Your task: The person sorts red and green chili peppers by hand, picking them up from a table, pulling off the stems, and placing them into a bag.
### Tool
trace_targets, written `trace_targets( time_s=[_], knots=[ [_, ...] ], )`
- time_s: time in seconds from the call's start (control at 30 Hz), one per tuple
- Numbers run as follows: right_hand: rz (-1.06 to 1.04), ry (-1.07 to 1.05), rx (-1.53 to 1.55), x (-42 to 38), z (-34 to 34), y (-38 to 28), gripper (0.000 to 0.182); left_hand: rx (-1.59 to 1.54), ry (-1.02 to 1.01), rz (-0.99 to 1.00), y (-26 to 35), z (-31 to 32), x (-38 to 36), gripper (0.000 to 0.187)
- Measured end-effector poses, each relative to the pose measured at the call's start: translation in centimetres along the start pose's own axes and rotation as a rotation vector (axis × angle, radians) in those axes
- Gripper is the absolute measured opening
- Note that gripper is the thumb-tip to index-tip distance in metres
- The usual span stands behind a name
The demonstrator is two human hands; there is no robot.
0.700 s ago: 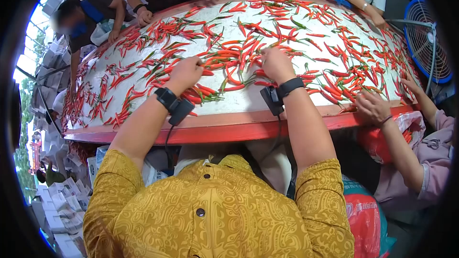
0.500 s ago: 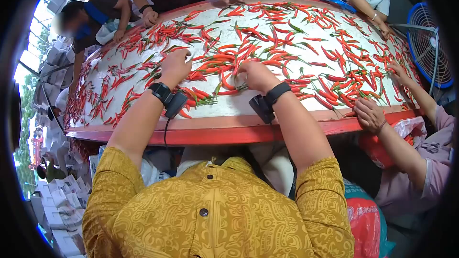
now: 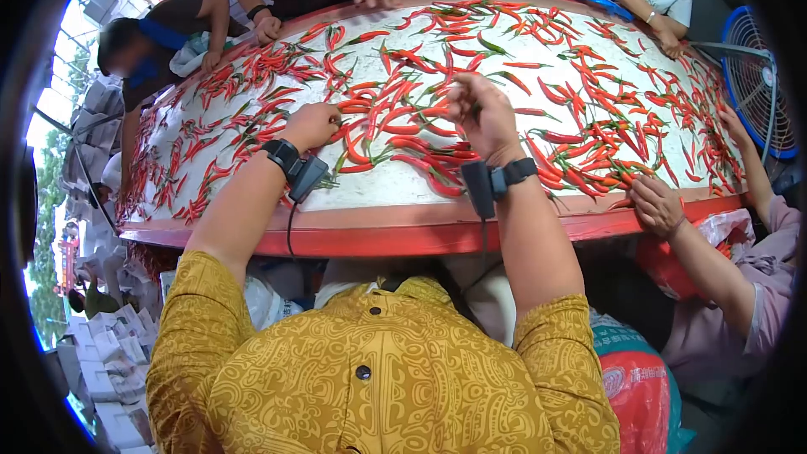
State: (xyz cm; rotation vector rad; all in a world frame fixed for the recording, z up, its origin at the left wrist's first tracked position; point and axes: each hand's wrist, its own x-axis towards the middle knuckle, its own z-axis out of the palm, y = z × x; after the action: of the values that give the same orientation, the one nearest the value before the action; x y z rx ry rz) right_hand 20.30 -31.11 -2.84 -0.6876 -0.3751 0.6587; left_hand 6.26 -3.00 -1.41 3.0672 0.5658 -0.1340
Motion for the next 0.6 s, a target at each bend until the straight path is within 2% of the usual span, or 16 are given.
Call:
trace_targets(
  time_s=[0.07,0.13,0.2,0.27,0.33,0.37,0.47,0.5,0.57,0.6],
  knots=[
    [-0.010,-0.012,0.362,1.0,-1.6,-0.4,0.032,0.053,-0.010,0.015,-0.1,-0.2,-0.1,0.019],
    [-0.023,-0.008,0.440,1.5,-3.0,-0.3,0.035,0.016,-0.012,0.014,0.4,-0.4,-0.3,0.018],
    [0.000,-0.044,0.456,1.6,-4.6,-0.3,0.036,-0.282,0.207,0.034,1.3,-0.9,0.0,0.022],
    [0.029,-0.069,0.467,1.6,-6.1,-0.3,0.038,-0.572,0.287,0.000,2.7,-1.7,1.2,0.022],
    [0.038,-0.227,0.563,1.5,-6.5,-1.5,0.040,-0.504,0.210,0.039,5.2,-2.2,1.5,0.023],
    [0.040,-0.090,0.538,1.1,-6.6,-2.1,0.042,-0.437,0.144,0.088,6.4,-2.5,2.1,0.024],
    [0.046,-0.148,0.542,0.6,-8.1,-2.8,0.042,-0.318,0.317,0.186,8.9,-0.5,4.9,0.030],
    [0.067,-0.122,0.530,0.5,-8.3,-3.0,0.043,-0.311,0.312,0.195,9.7,0.3,5.7,0.030],
    [0.060,-0.142,0.496,0.6,-8.8,-3.4,0.042,-0.153,0.467,0.090,11.2,1.8,7.2,0.030],
    [0.053,-0.163,0.481,0.6,-9.1,-3.6,0.042,-0.090,0.271,0.011,12.2,1.6,7.3,0.032]
  ],
)
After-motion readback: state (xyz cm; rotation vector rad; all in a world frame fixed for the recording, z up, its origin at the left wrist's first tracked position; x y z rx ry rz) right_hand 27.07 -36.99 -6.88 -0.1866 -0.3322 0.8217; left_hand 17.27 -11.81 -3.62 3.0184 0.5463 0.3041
